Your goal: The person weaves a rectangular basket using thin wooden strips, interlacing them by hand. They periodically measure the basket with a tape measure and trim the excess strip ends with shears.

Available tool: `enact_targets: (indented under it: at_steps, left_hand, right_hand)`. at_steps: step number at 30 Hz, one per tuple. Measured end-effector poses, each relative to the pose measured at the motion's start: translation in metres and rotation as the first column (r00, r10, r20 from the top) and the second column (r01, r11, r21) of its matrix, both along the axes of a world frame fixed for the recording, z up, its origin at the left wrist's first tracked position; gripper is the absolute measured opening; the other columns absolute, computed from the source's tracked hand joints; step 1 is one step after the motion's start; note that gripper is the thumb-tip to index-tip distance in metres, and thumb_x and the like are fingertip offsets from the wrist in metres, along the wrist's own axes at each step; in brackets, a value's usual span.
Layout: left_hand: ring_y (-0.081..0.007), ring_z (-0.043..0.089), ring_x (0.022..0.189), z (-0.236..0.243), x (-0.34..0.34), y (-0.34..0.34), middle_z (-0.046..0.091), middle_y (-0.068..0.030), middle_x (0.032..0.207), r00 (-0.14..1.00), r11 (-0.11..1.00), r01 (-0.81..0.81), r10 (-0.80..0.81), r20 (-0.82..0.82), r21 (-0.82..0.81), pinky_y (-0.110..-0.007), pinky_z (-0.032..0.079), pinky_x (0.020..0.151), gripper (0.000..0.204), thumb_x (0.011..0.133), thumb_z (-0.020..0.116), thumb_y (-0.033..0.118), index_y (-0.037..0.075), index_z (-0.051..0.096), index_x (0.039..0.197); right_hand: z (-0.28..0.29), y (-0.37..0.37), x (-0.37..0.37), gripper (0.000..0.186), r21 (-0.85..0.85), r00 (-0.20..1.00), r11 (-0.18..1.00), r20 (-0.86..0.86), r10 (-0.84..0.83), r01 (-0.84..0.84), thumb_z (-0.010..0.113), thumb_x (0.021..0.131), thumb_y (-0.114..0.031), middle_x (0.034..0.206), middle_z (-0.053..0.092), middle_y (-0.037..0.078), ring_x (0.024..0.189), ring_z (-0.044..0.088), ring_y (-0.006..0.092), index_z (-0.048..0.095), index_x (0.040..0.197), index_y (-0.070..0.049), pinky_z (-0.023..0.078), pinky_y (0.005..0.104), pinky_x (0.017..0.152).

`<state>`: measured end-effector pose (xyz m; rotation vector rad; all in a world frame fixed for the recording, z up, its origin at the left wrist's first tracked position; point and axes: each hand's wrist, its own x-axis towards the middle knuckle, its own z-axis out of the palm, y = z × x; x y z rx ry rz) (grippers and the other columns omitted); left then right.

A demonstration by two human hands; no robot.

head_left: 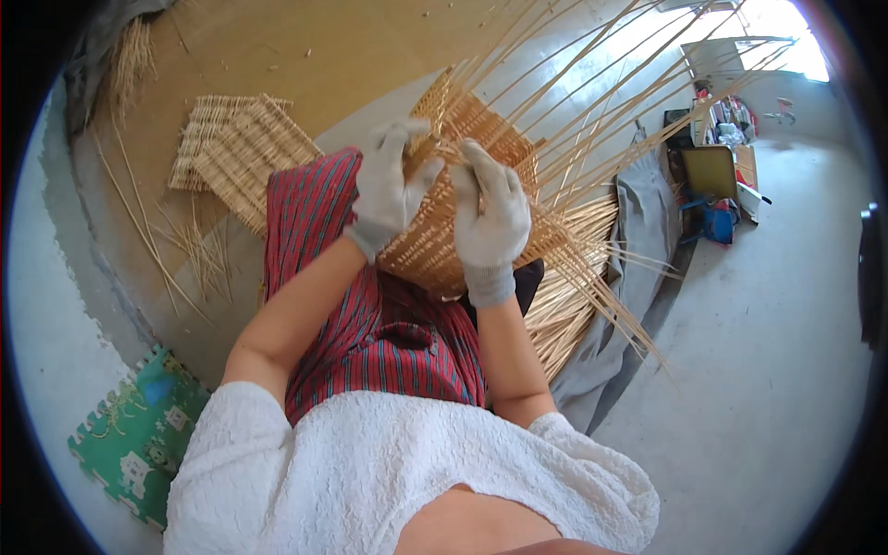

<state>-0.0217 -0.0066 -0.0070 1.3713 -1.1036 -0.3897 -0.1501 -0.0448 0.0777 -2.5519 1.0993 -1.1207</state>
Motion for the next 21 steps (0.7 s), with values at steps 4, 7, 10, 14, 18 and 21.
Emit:
enact_targets:
  at_steps: [4,7,10,14,18,21]
  left_hand:
    - [-0.0336,0.050,0.141,-0.039,0.016,-0.045,0.053,-0.0155,0.151,0.966,0.979,0.189,-0.199,-0.166,-0.071,-0.043,0.045,0.115,0.043,0.096,0.070,0.016,0.008,0.060,0.137]
    - [-0.0269,0.045,0.145,-0.050,0.009,-0.048,0.051,-0.0150,0.153,0.806,0.934,0.295,-0.357,-0.473,-0.204,-0.042,0.044,0.117,0.039,0.099,0.065,0.017,0.010,0.060,0.137]
    - [-0.0237,0.050,0.139,-0.053,0.004,-0.048,0.052,-0.0152,0.150,0.695,0.917,0.288,-0.398,-0.598,-0.276,-0.039,0.049,0.111,0.041,0.095,0.070,0.009,0.008,0.061,0.134]
    - [-0.0206,0.056,0.132,-0.053,0.001,-0.047,0.058,-0.0138,0.143,0.850,0.942,0.215,-0.311,-0.426,-0.260,-0.035,0.052,0.107,0.055,0.083,0.083,0.001,0.005,0.062,0.134]
    - [-0.0187,0.061,0.122,-0.048,0.014,-0.045,0.064,-0.0110,0.135,0.906,0.956,0.226,-0.277,-0.320,-0.187,-0.033,0.051,0.105,0.056,0.078,0.091,0.016,0.005,0.066,0.127]
    - [-0.0183,0.065,0.114,-0.022,0.039,-0.042,0.068,-0.0089,0.126,0.955,0.957,0.287,-0.282,-0.090,0.048,-0.033,0.054,0.100,0.048,0.083,0.089,0.026,0.005,0.068,0.122]
  right_hand:
    - [0.000,0.008,0.039,0.038,0.011,0.974,0.990,-0.177,0.139,-0.139,0.069,0.082,-0.001,0.109,0.077,0.008,0.098,0.074,0.0265,0.078,0.117,-0.013,0.060,0.0367,0.085]
    - [-0.001,0.012,0.046,0.042,0.119,0.964,0.975,-0.166,0.207,-0.188,0.065,0.081,0.002,0.110,0.077,0.008,0.102,0.073,0.0279,0.077,0.118,-0.012,0.059,0.0382,0.087]
    - [0.001,0.010,0.025,0.040,0.168,0.978,0.972,-0.106,0.182,-0.163,0.070,0.083,-0.005,0.110,0.076,0.007,0.098,0.073,0.0276,0.076,0.121,-0.013,0.059,0.0383,0.083]
    - [-0.015,0.027,0.004,0.036,0.184,0.962,0.958,-0.121,0.244,-0.220,0.071,0.085,-0.005,0.105,0.077,0.006,0.092,0.073,0.0267,0.076,0.119,-0.013,0.059,0.0377,0.080]
    - [-0.037,0.007,-0.026,0.022,0.577,0.907,0.801,0.405,-0.113,-0.158,0.068,0.101,-0.019,0.092,0.077,0.005,0.080,0.071,0.0156,0.077,0.115,-0.006,0.057,0.0303,0.070]
    - [-0.029,-0.014,-0.045,0.029,0.841,0.830,0.507,0.412,-0.375,-0.188,0.063,0.107,-0.024,0.088,0.074,0.004,0.077,0.066,0.0095,0.075,0.116,0.001,0.052,0.0240,0.067]
